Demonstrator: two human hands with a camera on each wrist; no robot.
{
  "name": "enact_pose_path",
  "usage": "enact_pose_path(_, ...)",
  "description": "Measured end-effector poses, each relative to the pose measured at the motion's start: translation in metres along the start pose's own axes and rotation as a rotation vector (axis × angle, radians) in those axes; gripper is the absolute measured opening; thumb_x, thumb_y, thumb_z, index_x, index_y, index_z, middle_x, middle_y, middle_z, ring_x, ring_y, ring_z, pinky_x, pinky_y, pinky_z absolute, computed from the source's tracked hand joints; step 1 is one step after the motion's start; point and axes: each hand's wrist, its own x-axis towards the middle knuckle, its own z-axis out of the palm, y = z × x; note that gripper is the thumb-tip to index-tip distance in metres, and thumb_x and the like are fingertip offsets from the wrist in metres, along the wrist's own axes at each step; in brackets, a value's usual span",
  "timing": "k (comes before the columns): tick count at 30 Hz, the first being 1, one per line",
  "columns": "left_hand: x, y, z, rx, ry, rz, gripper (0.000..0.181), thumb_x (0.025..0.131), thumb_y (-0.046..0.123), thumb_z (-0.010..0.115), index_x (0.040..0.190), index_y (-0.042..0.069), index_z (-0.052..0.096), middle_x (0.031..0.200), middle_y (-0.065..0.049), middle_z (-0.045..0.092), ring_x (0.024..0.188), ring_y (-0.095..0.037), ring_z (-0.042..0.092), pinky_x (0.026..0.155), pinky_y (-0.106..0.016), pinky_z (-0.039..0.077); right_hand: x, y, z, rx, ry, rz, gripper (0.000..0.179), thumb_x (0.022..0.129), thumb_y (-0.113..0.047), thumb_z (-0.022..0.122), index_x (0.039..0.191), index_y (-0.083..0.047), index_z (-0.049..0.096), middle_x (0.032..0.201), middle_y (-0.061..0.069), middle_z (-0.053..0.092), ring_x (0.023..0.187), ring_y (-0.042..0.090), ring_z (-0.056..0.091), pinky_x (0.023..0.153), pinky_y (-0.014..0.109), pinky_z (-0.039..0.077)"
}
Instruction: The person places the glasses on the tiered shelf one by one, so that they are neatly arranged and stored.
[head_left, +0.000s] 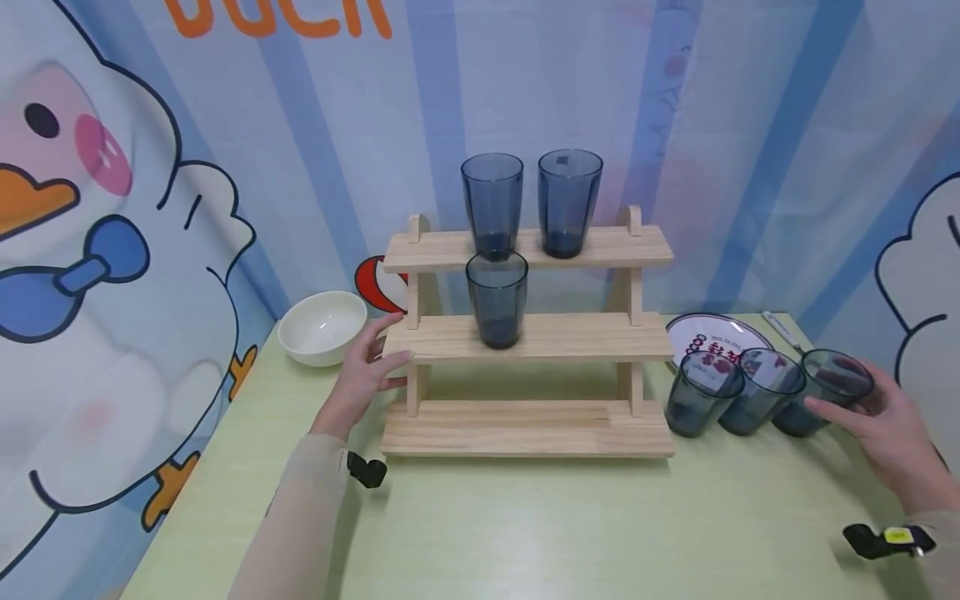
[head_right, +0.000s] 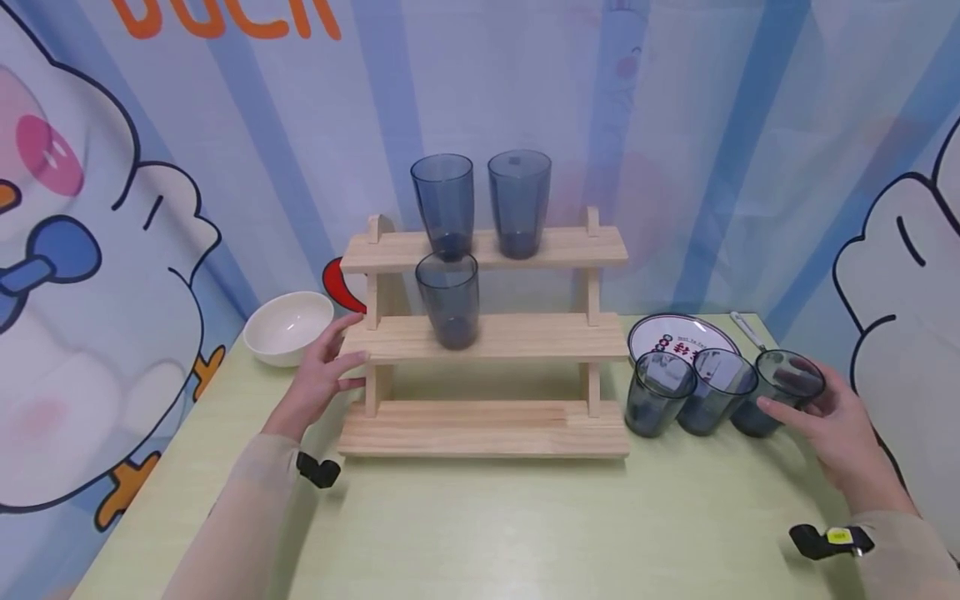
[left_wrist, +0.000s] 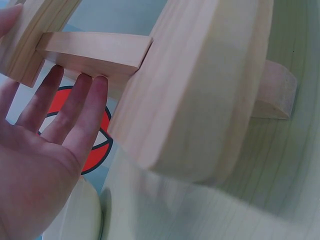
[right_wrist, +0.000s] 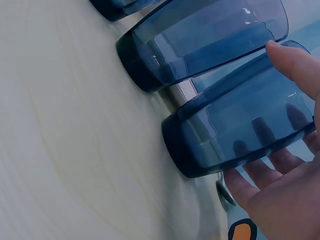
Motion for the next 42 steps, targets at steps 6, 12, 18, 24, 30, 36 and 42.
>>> enact_pose_path(6, 0.001, 0.000, 0.000, -0.002, -0.001, -0.002, 0.068, 0.101, 0.016, 0.071, 0.161, 0.025, 0.041, 0.157, -0.016, 0.048, 0.135, -0.041, 0.053, 0.096, -0.061, 0.057, -0.003, 0.002, 0.001, 0.097, 0.047, 0.001, 0.082, 0.096, -0.003, 0.074, 0.165, -0.025, 0.034, 0.123, -0.027, 0.050, 0.116, -0.009, 0.048, 0.081, 0.001, 0.048)
enact_pose_path(12, 0.001, 0.000, 0.000, 0.012, 0.002, -0.005, 0.067, 0.101, 0.016, 0.070, 0.160, 0.028, 0.042, 0.157, -0.016, 0.048, 0.135, -0.041, 0.053, 0.095, -0.060, 0.058, -0.010, 0.000, 0.001, 0.029, 0.128, 0.005, 0.081, 0.096, -0.004, 0.076, 0.163, -0.026, 0.036, 0.122, -0.028, 0.049, 0.111, -0.009, 0.050, 0.080, 0.000, 0.046)
enact_pose_path(18, 0.000, -0.001, 0.001, 0.006, 0.005, -0.008, 0.067, 0.101, 0.015, 0.071, 0.160, 0.029, 0.043, 0.156, -0.016, 0.049, 0.134, -0.041, 0.054, 0.094, -0.060, 0.058, -0.019, -0.017, -0.003, 0.115, 0.206, -0.038, 0.078, 0.095, 0.005, 0.072, 0.160, -0.022, 0.040, 0.120, -0.025, 0.052, 0.103, -0.011, 0.053, 0.082, -0.002, 0.045)
enact_pose_path(24, 0.001, -0.001, 0.001, -0.001, 0.005, -0.008, 0.067, 0.100, 0.015, 0.072, 0.159, 0.030, 0.043, 0.154, -0.016, 0.050, 0.132, -0.040, 0.055, 0.094, -0.059, 0.059, -0.023, -0.038, -0.005, 0.432, 0.247, -0.142, 0.072, 0.090, 0.021, 0.066, 0.152, -0.013, 0.052, 0.121, -0.013, 0.066, 0.107, -0.002, 0.061, 0.086, 0.003, 0.049)
enact_pose_path(30, 0.001, -0.001, 0.000, -0.003, -0.002, -0.007, 0.069, 0.101, 0.016, 0.072, 0.161, 0.028, 0.041, 0.155, -0.017, 0.048, 0.133, -0.041, 0.054, 0.095, -0.059, 0.058, -0.025, -0.060, -0.002, 0.379, 0.367, -0.145, 0.068, 0.093, 0.022, 0.060, 0.152, -0.010, 0.053, 0.126, -0.011, 0.065, 0.115, 0.003, 0.058, 0.095, 0.007, 0.045)
enact_pose_path(36, 0.000, 0.000, 0.000, -0.003, 0.002, -0.012, 0.067, 0.101, 0.016, 0.071, 0.159, 0.030, 0.043, 0.154, -0.015, 0.049, 0.133, -0.040, 0.055, 0.095, -0.059, 0.058, -0.028, -0.092, 0.004, 0.505, 0.359, -0.256, 0.062, 0.091, 0.028, 0.053, 0.147, 0.000, 0.056, 0.126, -0.001, 0.069, 0.117, 0.010, 0.062, 0.107, 0.015, 0.042)
enact_pose_path(42, 0.000, 0.000, 0.000, 0.000, 0.004, -0.011, 0.067, 0.100, 0.015, 0.072, 0.159, 0.030, 0.043, 0.154, -0.016, 0.049, 0.133, -0.041, 0.055, 0.094, -0.059, 0.059, -0.032, -0.122, 0.015, 0.544, 0.281, -0.308, 0.063, 0.092, 0.027, 0.053, 0.148, 0.000, 0.055, 0.127, 0.002, 0.068, 0.118, 0.013, 0.061, 0.101, 0.016, 0.045)
